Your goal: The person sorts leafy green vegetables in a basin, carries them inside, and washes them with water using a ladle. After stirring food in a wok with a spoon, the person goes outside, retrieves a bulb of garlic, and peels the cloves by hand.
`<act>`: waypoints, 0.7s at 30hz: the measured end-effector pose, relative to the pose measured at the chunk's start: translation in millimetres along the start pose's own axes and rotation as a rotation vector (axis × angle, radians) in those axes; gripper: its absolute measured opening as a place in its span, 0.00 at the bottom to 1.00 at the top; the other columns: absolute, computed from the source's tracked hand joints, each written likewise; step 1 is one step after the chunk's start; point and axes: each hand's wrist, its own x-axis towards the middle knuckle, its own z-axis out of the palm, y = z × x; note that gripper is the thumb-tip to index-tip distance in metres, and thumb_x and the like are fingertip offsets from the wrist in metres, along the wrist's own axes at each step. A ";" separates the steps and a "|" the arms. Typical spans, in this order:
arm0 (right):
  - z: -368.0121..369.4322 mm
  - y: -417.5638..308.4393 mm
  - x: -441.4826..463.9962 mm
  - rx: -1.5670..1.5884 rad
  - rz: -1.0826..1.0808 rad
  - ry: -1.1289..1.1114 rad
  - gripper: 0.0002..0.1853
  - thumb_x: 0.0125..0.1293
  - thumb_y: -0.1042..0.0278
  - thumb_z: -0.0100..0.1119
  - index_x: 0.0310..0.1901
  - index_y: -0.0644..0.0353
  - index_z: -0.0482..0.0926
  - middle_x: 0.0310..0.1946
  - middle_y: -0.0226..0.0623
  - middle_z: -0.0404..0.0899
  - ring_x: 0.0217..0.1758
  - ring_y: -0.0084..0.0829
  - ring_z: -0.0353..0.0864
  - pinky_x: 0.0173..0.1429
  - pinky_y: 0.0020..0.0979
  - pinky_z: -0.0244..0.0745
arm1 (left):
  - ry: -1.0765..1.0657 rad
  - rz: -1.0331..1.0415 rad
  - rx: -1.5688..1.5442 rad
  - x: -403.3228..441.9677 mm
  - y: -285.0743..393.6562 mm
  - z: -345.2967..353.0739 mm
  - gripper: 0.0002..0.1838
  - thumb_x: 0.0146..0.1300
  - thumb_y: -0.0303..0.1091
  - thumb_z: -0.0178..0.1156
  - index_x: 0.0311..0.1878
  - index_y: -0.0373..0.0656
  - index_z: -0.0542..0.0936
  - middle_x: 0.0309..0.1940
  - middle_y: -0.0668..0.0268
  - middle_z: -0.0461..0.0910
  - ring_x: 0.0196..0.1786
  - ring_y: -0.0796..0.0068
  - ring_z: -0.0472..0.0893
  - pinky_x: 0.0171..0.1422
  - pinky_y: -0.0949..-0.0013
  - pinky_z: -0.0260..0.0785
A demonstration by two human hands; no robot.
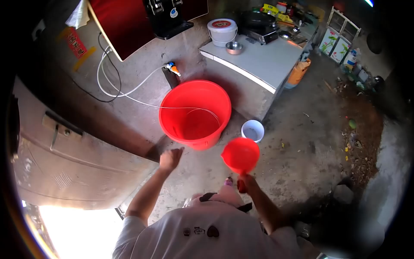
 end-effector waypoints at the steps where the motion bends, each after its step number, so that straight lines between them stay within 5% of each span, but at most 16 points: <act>1: 13.7 -30.2 22.7 -0.101 -0.023 -0.012 0.07 0.53 0.68 0.53 0.31 0.61 0.70 0.17 0.36 0.71 0.17 0.28 0.72 0.21 0.29 0.68 | 0.085 -0.007 0.053 29.0 -17.4 -0.9 0.25 0.60 0.54 0.41 0.24 0.44 0.77 0.24 0.52 0.77 0.27 0.52 0.77 0.31 0.54 0.69; 3: 56.0 -89.9 59.4 -0.141 -0.095 -0.083 0.07 0.52 0.69 0.54 0.30 0.62 0.70 0.18 0.36 0.71 0.18 0.27 0.72 0.21 0.28 0.67 | 0.157 -0.045 0.132 83.3 -47.3 -9.8 0.22 0.59 0.52 0.44 0.25 0.44 0.75 0.20 0.54 0.76 0.26 0.51 0.77 0.31 0.54 0.69; 6: 110.1 -149.8 125.5 -0.160 -0.088 -0.126 0.08 0.53 0.69 0.55 0.31 0.62 0.69 0.18 0.34 0.71 0.18 0.28 0.72 0.21 0.28 0.68 | 0.127 -0.017 -0.030 161.5 -76.9 -42.4 0.16 0.55 0.44 0.52 0.39 0.43 0.71 0.33 0.51 0.75 0.36 0.51 0.76 0.39 0.55 0.69; 9: 156.8 -184.4 191.2 -0.139 -0.048 -0.090 0.08 0.52 0.70 0.56 0.31 0.62 0.69 0.19 0.35 0.71 0.19 0.28 0.72 0.22 0.28 0.69 | 0.141 0.053 0.006 244.3 -97.8 -54.8 0.29 0.48 0.37 0.59 0.55 0.44 0.61 0.47 0.51 0.68 0.44 0.50 0.73 0.46 0.57 0.68; 16: 225.5 -217.3 299.4 -0.119 -0.006 0.035 0.10 0.51 0.70 0.57 0.33 0.63 0.69 0.17 0.37 0.71 0.17 0.31 0.73 0.18 0.30 0.69 | 0.028 0.116 0.177 405.6 -105.5 -67.1 0.33 0.49 0.39 0.59 0.59 0.46 0.58 0.55 0.53 0.60 0.53 0.52 0.67 0.51 0.57 0.66; 21: 202.1 -205.1 354.6 -0.436 -0.071 0.322 0.14 0.50 0.69 0.57 0.36 0.68 0.70 0.17 0.41 0.73 0.15 0.32 0.74 0.13 0.33 0.67 | 0.251 0.335 0.254 460.4 -99.8 -62.9 0.37 0.46 0.39 0.61 0.61 0.54 0.58 0.60 0.54 0.54 0.58 0.51 0.61 0.58 0.58 0.61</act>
